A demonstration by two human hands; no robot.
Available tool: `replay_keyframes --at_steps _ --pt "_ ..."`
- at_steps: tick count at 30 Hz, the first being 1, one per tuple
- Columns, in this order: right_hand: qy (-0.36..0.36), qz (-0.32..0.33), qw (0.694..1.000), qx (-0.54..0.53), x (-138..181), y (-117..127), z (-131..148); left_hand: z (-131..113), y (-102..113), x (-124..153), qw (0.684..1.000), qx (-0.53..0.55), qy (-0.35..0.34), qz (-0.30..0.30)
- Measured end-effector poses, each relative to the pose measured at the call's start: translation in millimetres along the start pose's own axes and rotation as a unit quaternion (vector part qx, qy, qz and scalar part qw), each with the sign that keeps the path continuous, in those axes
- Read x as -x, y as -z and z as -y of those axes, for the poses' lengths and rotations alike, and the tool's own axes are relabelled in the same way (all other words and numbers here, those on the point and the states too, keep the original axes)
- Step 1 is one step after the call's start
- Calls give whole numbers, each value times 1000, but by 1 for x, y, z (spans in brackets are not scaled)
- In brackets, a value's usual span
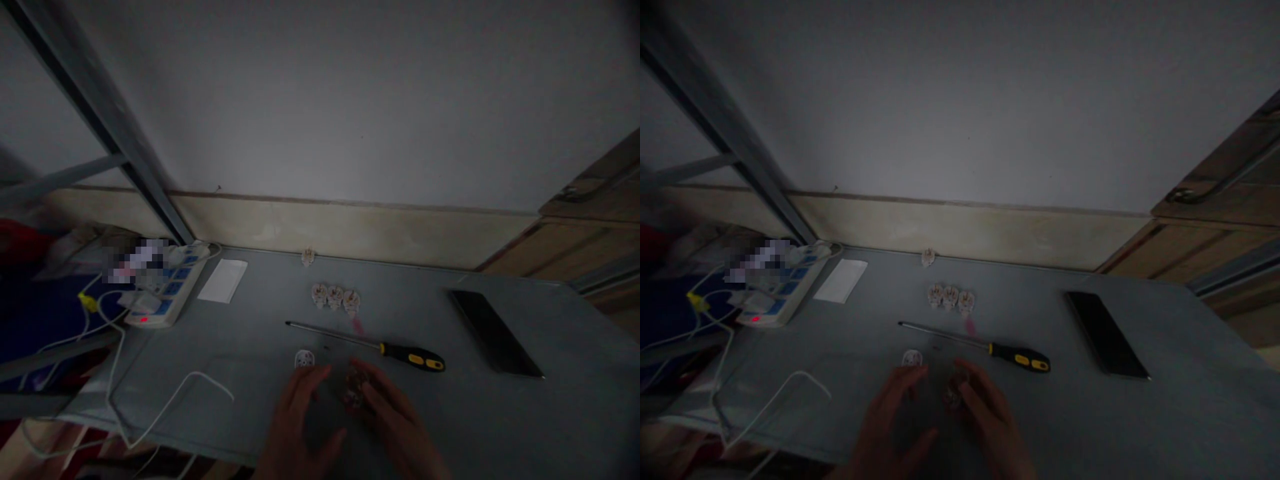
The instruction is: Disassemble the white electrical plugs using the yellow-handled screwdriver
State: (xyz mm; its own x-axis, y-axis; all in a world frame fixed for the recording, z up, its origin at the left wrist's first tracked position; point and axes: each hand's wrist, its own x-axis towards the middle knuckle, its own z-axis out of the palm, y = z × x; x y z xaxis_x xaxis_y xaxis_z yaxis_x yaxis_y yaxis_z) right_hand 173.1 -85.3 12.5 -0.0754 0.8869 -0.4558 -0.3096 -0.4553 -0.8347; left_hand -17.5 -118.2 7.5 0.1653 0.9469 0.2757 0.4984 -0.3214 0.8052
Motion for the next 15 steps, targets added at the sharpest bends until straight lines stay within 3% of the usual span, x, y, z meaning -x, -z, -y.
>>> replay_keyframes --at_steps 5,10,15 --pt "-11 36 999 17 2 5 2 -13 -31 -5 998 54 37 21" --pt "-2 55 998 -4 1 9 0 -17 -33 -25 992 116 35 38" --pt "2 51 998 27 -1 12 1 -12 -34 -28 989 135 43 44"
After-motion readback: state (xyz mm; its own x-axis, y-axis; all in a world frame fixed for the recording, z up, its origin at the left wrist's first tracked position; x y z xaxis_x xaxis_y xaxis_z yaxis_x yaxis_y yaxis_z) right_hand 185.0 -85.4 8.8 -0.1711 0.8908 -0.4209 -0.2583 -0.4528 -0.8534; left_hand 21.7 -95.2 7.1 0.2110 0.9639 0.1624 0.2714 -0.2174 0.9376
